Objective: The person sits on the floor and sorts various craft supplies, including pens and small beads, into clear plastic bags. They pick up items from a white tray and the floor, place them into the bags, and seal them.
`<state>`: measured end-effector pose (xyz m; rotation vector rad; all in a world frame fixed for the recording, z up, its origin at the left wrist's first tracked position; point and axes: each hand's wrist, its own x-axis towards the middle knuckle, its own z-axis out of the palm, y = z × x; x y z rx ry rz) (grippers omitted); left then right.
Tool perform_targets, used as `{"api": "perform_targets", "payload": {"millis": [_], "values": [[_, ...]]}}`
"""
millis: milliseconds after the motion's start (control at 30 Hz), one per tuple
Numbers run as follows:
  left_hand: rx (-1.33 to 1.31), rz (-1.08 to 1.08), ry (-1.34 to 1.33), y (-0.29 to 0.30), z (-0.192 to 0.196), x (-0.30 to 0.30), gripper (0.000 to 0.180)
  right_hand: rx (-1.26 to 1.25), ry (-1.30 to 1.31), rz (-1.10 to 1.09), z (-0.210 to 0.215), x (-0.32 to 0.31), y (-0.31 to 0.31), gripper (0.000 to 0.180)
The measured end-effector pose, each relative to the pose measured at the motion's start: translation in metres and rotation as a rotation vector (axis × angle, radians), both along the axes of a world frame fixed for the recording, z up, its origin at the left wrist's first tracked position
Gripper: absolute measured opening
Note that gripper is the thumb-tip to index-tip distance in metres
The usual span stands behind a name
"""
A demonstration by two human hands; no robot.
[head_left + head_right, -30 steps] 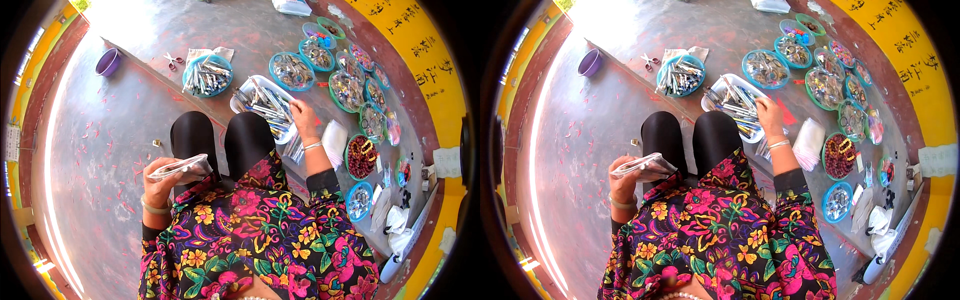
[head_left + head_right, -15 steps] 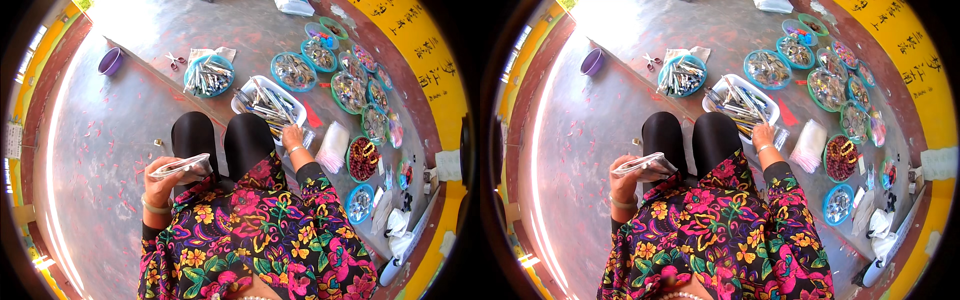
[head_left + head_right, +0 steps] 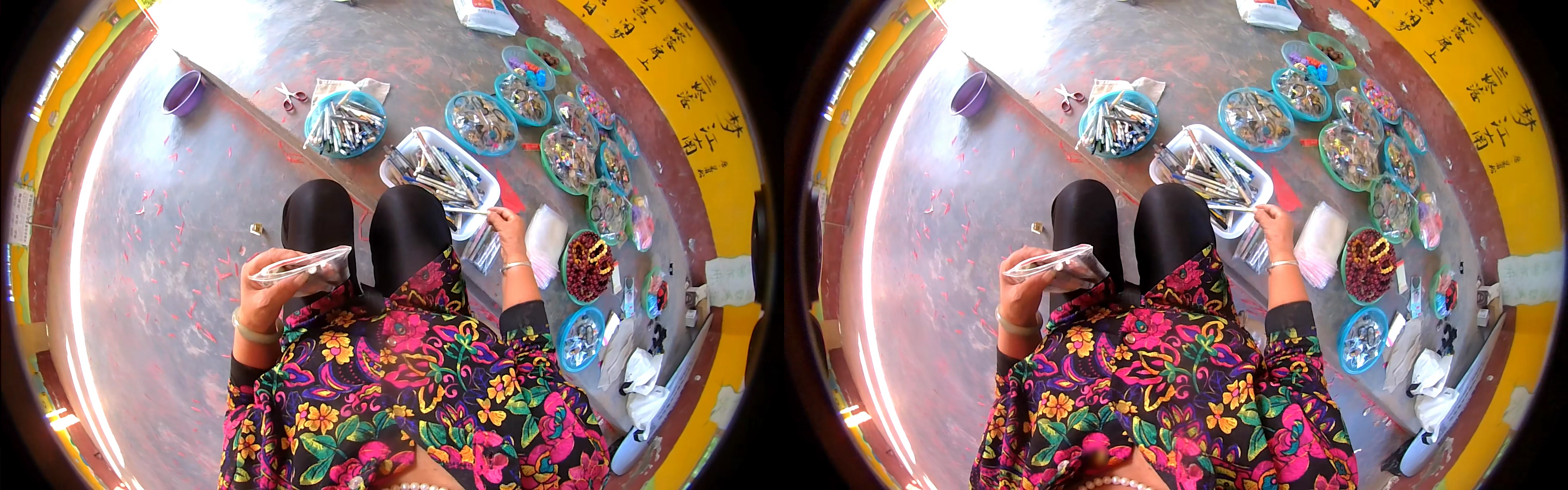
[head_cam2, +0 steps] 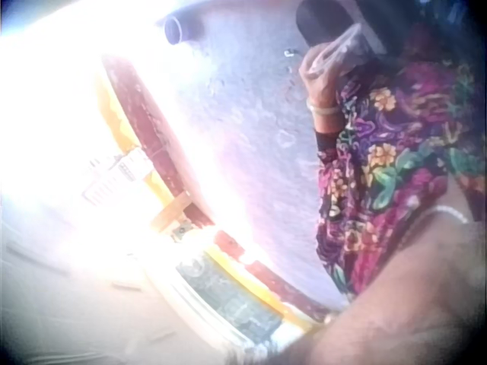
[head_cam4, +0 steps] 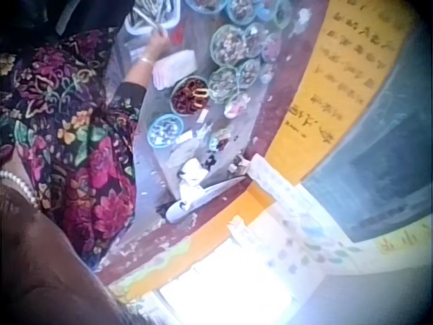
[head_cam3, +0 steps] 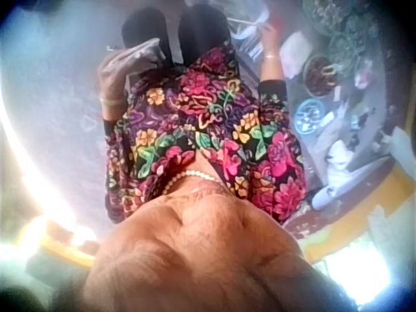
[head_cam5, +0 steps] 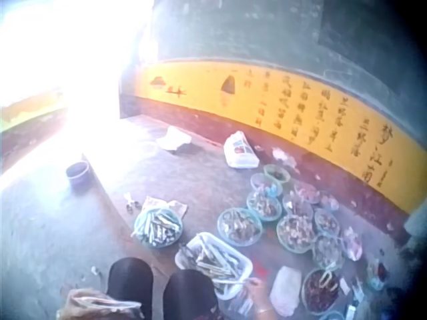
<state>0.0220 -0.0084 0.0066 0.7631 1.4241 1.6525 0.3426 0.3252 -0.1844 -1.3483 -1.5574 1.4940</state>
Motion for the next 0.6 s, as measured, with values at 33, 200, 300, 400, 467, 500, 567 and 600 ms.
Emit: {"api": "perform_targets", "payload": {"millis": [33, 200, 300, 400, 467, 500, 567, 600], "values": [[0.011, -0.003, 0.009, 0.002, 0.002, 0.001, 0.018, -0.036, 0.093, -0.050, 0.007, 0.001, -0.004, 0.018], [0.045, -0.024, -0.040, 0.005, 0.011, 0.007, 0.019, -0.169, 0.517, -0.145, 0.049, -0.001, -0.011, 0.015], [0.046, -0.034, -0.036, 0.004, 0.008, 0.004, 0.020, -0.217, 0.702, -0.082, 0.079, -0.009, -0.016, 0.015], [0.043, -0.051, -0.044, 0.001, 0.008, 0.002, 0.020, -0.229, 0.810, -0.022, 0.098, -0.021, -0.023, 0.020], [0.042, -0.047, -0.089, -0.001, 0.008, 0.004, 0.021, -0.218, 0.849, 0.017, 0.113, -0.031, -0.030, 0.018], [0.027, -0.056, -0.076, -0.001, 0.005, 0.003, 0.021, -0.217, 0.869, 0.039, 0.120, -0.036, -0.034, 0.017], [-0.028, -0.053, -0.049, -0.003, 0.003, -0.001, 0.022, -0.216, 0.890, 0.097, 0.126, -0.041, -0.037, 0.021], [-0.047, -0.060, -0.092, -0.003, 0.006, -0.001, 0.024, -0.211, 0.926, 0.131, 0.130, -0.043, -0.039, 0.022]]}}
